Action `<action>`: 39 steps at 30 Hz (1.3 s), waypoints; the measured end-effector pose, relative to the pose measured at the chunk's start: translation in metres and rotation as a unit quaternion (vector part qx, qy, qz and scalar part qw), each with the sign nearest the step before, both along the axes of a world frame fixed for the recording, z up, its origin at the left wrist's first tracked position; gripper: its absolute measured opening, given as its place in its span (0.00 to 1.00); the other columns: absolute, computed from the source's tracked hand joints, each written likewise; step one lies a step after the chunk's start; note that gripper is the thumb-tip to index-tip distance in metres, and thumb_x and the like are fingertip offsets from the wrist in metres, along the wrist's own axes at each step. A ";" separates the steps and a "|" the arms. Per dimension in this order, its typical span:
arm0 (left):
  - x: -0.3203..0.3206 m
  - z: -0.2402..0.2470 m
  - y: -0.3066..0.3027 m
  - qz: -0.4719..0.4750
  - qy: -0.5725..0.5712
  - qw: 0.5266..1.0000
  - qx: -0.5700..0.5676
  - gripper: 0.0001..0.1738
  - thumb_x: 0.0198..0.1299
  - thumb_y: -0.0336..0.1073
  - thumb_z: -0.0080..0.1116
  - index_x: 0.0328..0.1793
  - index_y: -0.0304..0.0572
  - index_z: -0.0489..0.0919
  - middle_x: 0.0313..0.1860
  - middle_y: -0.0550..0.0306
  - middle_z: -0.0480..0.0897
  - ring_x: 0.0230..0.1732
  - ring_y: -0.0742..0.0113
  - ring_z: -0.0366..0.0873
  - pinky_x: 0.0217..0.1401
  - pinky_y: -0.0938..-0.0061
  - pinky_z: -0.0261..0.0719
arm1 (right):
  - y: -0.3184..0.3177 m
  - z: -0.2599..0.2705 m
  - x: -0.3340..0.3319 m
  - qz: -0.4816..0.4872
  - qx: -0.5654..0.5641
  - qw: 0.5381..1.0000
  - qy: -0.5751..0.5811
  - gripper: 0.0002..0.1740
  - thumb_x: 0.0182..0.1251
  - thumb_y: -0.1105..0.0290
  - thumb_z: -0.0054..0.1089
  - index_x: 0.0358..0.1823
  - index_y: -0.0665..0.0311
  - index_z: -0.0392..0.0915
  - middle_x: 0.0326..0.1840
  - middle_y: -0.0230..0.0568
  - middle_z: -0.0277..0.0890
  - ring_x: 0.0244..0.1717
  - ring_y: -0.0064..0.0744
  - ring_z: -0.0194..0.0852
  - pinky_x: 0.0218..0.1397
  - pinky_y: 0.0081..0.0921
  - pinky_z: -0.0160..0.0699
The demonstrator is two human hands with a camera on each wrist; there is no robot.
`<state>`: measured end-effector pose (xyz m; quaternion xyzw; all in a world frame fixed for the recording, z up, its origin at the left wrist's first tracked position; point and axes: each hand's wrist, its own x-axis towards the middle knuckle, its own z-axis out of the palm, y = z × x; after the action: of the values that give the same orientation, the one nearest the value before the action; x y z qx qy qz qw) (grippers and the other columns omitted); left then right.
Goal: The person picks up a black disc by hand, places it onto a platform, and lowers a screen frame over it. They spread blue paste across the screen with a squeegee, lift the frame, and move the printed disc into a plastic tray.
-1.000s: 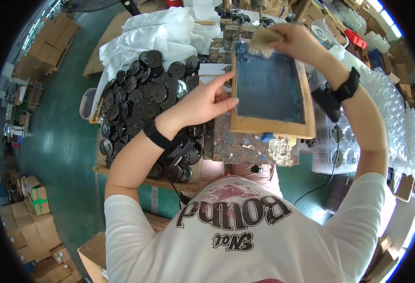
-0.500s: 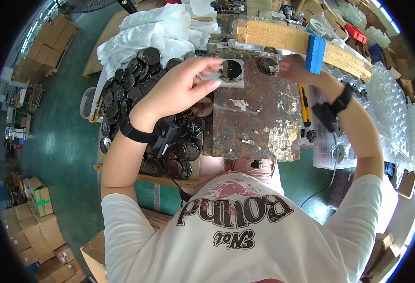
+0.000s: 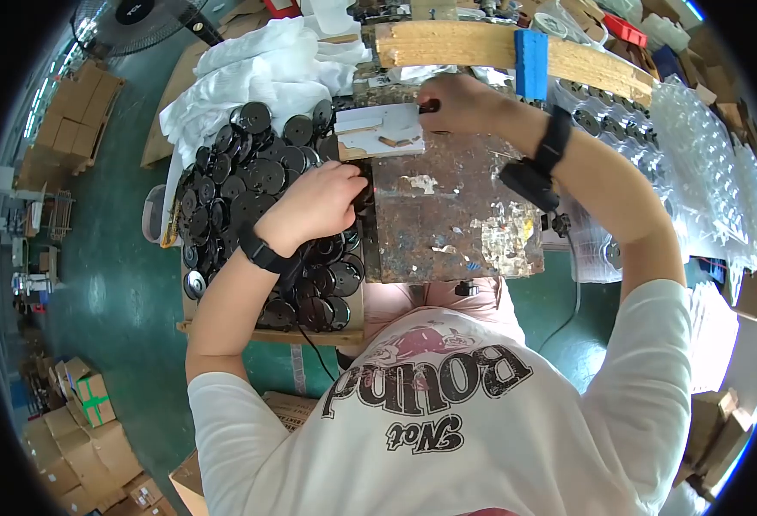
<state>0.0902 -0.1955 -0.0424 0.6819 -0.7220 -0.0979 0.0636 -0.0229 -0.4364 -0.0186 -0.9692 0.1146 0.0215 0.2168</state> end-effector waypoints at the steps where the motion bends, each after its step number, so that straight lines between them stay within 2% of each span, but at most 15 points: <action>1: 0.002 0.000 -0.001 0.006 0.025 1.000 0.005 0.15 0.46 0.28 0.56 0.44 0.34 0.76 0.41 0.47 0.77 0.46 0.51 0.73 0.50 0.67 0.71 | -0.008 0.002 -0.012 -0.005 0.021 1.000 0.012 0.22 0.51 0.57 0.61 0.42 0.65 0.76 0.36 0.43 0.77 0.34 0.34 0.76 0.40 0.28 0.75; 2: 0.003 0.000 -0.001 0.001 0.027 1.000 0.004 0.15 0.46 0.28 0.56 0.44 0.34 0.76 0.41 0.47 0.77 0.46 0.51 0.73 0.50 0.67 0.71 | -0.019 0.002 -0.026 -0.010 0.020 1.000 0.013 0.22 0.51 0.57 0.61 0.42 0.65 0.76 0.36 0.43 0.77 0.34 0.34 0.76 0.40 0.28 0.75; 5: 0.012 0.003 -0.004 0.124 0.148 0.981 -0.014 0.12 0.51 0.30 0.54 0.42 0.33 0.77 0.36 0.46 0.78 0.38 0.51 0.76 0.43 0.69 0.73 | -0.047 0.009 -0.068 -0.027 0.035 0.998 -0.033 0.20 0.51 0.60 0.62 0.42 0.65 0.76 0.34 0.40 0.77 0.33 0.31 0.75 0.39 0.25 0.75; 7: 0.022 -0.006 -0.003 0.136 0.166 0.976 -0.043 0.12 0.54 0.31 0.56 0.42 0.33 0.77 0.33 0.46 0.78 0.31 0.54 0.76 0.36 0.71 0.73 | -0.062 0.032 -0.104 -0.087 0.028 0.995 -0.033 0.19 0.51 0.62 0.63 0.42 0.65 0.76 0.33 0.39 0.77 0.33 0.30 0.74 0.39 0.24 0.74; 9: 0.032 -0.012 -0.002 0.113 0.157 0.978 -0.084 0.12 0.56 0.33 0.57 0.44 0.34 0.77 0.30 0.53 0.80 0.28 0.63 0.76 0.35 0.74 0.73 | -0.080 0.043 -0.145 -0.143 0.015 0.989 -0.030 0.19 0.51 0.62 0.63 0.42 0.65 0.76 0.32 0.38 0.77 0.33 0.29 0.74 0.40 0.23 0.74; 11: 0.028 -0.003 0.000 0.228 0.314 0.921 0.003 0.10 0.56 0.33 0.58 0.43 0.36 0.78 0.30 0.62 0.79 0.29 0.74 0.73 0.35 0.80 0.71 | -0.109 0.038 -0.178 -0.183 0.032 0.982 -0.025 0.19 0.51 0.63 0.63 0.42 0.66 0.76 0.33 0.40 0.77 0.35 0.30 0.74 0.41 0.24 0.74; 13: 0.031 0.000 -0.001 0.213 0.333 0.919 -0.007 0.10 0.56 0.32 0.58 0.44 0.37 0.78 0.31 0.64 0.78 0.30 0.76 0.73 0.35 0.81 0.71 | -0.128 0.031 -0.207 -0.208 0.041 0.977 -0.026 0.19 0.51 0.63 0.63 0.42 0.67 0.76 0.34 0.40 0.77 0.36 0.30 0.75 0.42 0.24 0.74; 15: 0.033 0.004 -0.002 0.219 0.365 0.904 -0.032 0.11 0.57 0.31 0.58 0.46 0.38 0.77 0.31 0.67 0.77 0.31 0.80 0.71 0.33 0.83 0.70 | -0.141 0.024 -0.230 -0.245 -0.032 0.969 0.022 0.19 0.52 0.64 0.63 0.43 0.67 0.76 0.37 0.41 0.78 0.38 0.31 0.75 0.43 0.25 0.74; 21: 0.023 0.027 -0.014 0.247 0.437 0.865 -0.014 0.18 0.57 0.30 0.57 0.55 0.41 0.73 0.37 0.65 0.78 0.33 0.81 0.72 0.32 0.85 0.71 | -0.187 -0.010 -0.271 -0.253 -0.087 0.963 0.019 0.23 0.47 0.57 0.63 0.44 0.62 0.78 0.39 0.43 0.79 0.41 0.39 0.77 0.47 0.32 0.74; 23: 0.009 0.033 -0.021 0.241 0.481 0.842 -0.045 0.21 0.57 0.29 0.57 0.58 0.44 0.72 0.40 0.63 0.78 0.32 0.80 0.73 0.32 0.86 0.73 | -0.185 -0.006 -0.269 -0.301 -0.068 0.951 0.012 0.19 0.55 0.66 0.62 0.47 0.66 0.76 0.42 0.43 0.78 0.42 0.31 0.76 0.47 0.27 0.74; 29: 0.013 0.016 -0.057 0.203 0.447 0.870 -0.048 0.21 0.56 0.30 0.57 0.58 0.45 0.73 0.42 0.57 0.79 0.31 0.77 0.75 0.32 0.81 0.76 | -0.170 0.025 -0.247 -0.287 -0.019 0.956 -0.052 0.17 0.60 0.67 0.58 0.47 0.69 0.75 0.41 0.40 0.78 0.41 0.26 0.74 0.47 0.25 0.73; 31: 0.015 0.014 -0.072 0.201 0.296 0.932 -0.059 0.22 0.53 0.35 0.60 0.57 0.42 0.74 0.41 0.52 0.80 0.32 0.67 0.78 0.37 0.74 0.78 | -0.152 0.038 -0.228 -0.247 -0.026 0.965 -0.078 0.17 0.59 0.66 0.58 0.47 0.68 0.75 0.39 0.40 0.79 0.39 0.27 0.75 0.45 0.25 0.73; 32: 0.015 0.009 -0.079 0.210 0.294 0.930 -0.062 0.22 0.53 0.35 0.60 0.57 0.42 0.74 0.41 0.52 0.80 0.32 0.67 0.78 0.37 0.74 0.78 | -0.143 0.044 -0.219 -0.225 -0.036 0.968 -0.102 0.17 0.59 0.66 0.58 0.46 0.68 0.76 0.38 0.39 0.79 0.37 0.28 0.76 0.43 0.25 0.74; 34: 0.016 -0.004 -0.091 0.149 0.198 0.957 -0.150 0.25 0.51 0.40 0.61 0.56 0.42 0.74 0.40 0.49 0.80 0.38 0.56 0.78 0.46 0.68 0.75 | -0.125 0.058 -0.203 -0.199 -0.046 0.971 -0.127 0.17 0.58 0.65 0.58 0.46 0.67 0.76 0.36 0.39 0.79 0.35 0.29 0.76 0.42 0.25 0.74; 39: 0.023 -0.018 -0.103 0.101 0.093 0.978 -0.159 0.24 0.52 0.40 0.61 0.57 0.45 0.74 0.48 0.50 0.77 0.47 0.56 0.74 0.52 0.68 0.71 | -0.090 0.090 -0.164 -0.151 -0.060 0.974 -0.161 0.17 0.60 0.68 0.57 0.49 0.67 0.74 0.40 0.39 0.78 0.41 0.26 0.75 0.45 0.24 0.73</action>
<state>0.1128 -0.2986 -0.0605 0.7205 -0.6466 -0.0375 0.2479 -0.1866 -0.5268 0.0719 -0.9427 0.2238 -0.1749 0.1750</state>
